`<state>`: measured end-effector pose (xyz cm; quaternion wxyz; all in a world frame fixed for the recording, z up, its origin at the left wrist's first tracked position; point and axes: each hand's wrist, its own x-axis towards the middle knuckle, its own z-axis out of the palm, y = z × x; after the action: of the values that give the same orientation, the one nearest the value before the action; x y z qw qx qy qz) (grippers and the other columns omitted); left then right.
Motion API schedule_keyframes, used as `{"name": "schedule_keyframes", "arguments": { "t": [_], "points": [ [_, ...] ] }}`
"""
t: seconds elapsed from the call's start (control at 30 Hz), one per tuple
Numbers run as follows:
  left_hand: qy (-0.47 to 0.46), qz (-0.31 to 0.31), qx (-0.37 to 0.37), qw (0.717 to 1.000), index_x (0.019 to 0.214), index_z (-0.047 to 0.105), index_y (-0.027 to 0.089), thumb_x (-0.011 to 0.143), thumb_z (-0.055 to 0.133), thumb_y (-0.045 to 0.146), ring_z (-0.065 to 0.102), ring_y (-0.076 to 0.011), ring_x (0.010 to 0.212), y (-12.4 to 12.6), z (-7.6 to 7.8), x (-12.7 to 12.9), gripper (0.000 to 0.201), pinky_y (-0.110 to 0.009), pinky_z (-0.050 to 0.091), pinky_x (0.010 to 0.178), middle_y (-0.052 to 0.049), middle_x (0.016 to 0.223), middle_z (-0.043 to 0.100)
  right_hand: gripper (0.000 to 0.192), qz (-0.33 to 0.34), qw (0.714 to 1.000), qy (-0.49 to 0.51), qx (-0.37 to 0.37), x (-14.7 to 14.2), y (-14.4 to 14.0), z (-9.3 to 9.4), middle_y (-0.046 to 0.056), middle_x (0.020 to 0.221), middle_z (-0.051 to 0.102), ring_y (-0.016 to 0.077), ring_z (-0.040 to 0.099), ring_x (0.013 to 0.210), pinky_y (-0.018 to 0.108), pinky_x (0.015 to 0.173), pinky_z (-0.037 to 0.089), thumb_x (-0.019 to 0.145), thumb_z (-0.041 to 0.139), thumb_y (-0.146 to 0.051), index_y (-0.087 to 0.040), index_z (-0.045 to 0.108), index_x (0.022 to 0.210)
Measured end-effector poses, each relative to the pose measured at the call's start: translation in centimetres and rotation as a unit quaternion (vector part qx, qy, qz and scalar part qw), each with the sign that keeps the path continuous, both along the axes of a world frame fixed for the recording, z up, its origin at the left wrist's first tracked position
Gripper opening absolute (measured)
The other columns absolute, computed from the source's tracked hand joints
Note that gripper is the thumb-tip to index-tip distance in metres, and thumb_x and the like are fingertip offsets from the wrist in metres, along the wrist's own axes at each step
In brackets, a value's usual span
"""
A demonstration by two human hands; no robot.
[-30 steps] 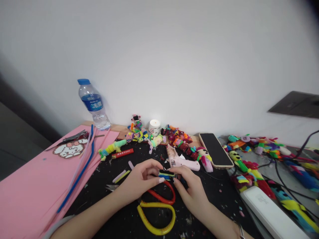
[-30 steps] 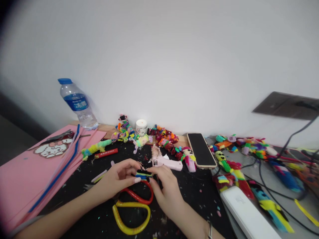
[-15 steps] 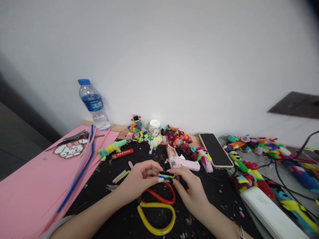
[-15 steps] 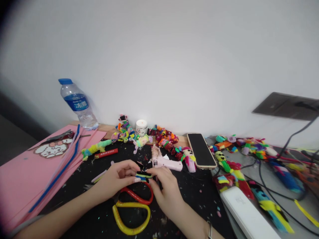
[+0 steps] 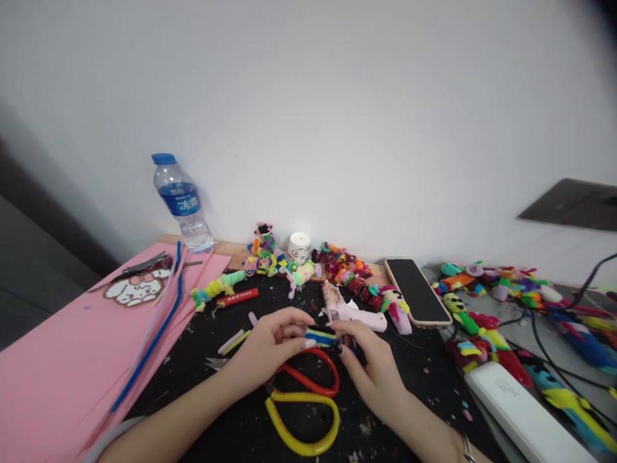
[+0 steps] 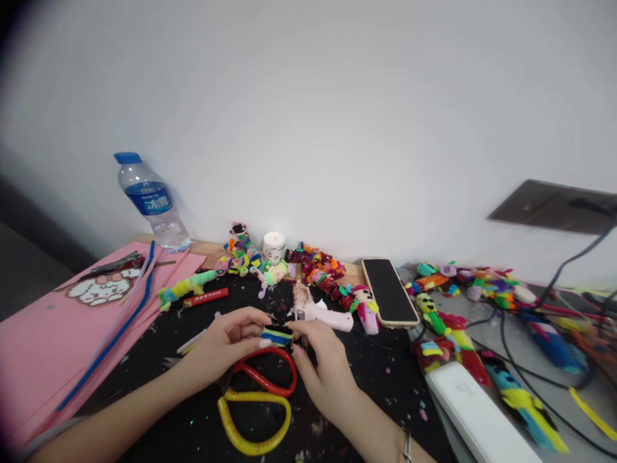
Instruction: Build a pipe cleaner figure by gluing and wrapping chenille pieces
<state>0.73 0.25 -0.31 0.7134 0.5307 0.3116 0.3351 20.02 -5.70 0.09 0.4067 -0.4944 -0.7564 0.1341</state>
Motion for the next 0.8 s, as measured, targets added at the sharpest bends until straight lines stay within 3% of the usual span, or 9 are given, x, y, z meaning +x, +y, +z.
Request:
{"name": "schedule_keyframes", "arguments": {
  "t": [0.2, 0.43, 0.57, 0.8],
  "points": [
    [0.002, 0.101, 0.023, 0.995, 0.091, 0.056, 0.017, 0.071, 0.07, 0.019, 0.065, -0.016, 0.075, 0.8, -0.1, -0.4, 0.024, -0.026, 0.048, 0.071, 0.0, 0.074, 0.066, 0.037, -0.129, 0.983, -0.124, 0.039, 1.5, 1.1, -0.1, 0.011, 0.107, 0.055, 0.0265, 0.05, 0.102, 0.044, 0.088, 0.041, 0.077, 0.044, -0.007, -0.017, 0.051, 0.111],
    [0.009, 0.154, 0.011, 0.988, 0.089, 0.055, 0.016, 0.069, 0.071, 0.021, 0.068, -0.0192, 0.074, 1.3, 0.8, -0.6, 0.026, -0.03, 0.048, 0.075, -0.002, 0.075, 0.067, 0.045, -0.193, 0.946, -0.257, -0.029, 2.3, 2.1, -0.7, 0.012, 0.108, 0.055, 0.0318, 0.048, 0.099, 0.047, 0.081, 0.04, 0.069, 0.05, -0.011, -0.016, 0.055, 0.113],
    [0.028, 0.18, 0.048, 0.982, 0.087, 0.059, 0.015, 0.067, 0.072, 0.02, 0.066, -0.0191, 0.081, 1.4, 0.4, -0.6, 0.024, -0.029, 0.049, 0.077, -0.003, 0.082, 0.067, 0.035, -0.186, 0.954, -0.228, -0.05, 2.8, 2.4, -1.0, 0.01, 0.095, 0.062, 0.0294, 0.052, 0.09, 0.044, 0.077, 0.041, 0.071, 0.054, -0.015, -0.016, 0.059, 0.106],
    [0.037, 0.174, 0.057, 0.982, 0.093, 0.057, 0.015, 0.07, 0.069, 0.023, 0.066, -0.0219, 0.089, 1.7, 0.0, -0.8, 0.027, -0.033, 0.05, 0.081, -0.006, 0.091, 0.067, 0.018, -0.143, 0.989, -0.039, -0.017, 3.1, 2.6, -1.5, 0.006, 0.088, 0.065, 0.0216, 0.059, 0.079, 0.033, 0.07, 0.045, 0.08, 0.057, -0.027, -0.018, 0.061, 0.095]
  ]
}}
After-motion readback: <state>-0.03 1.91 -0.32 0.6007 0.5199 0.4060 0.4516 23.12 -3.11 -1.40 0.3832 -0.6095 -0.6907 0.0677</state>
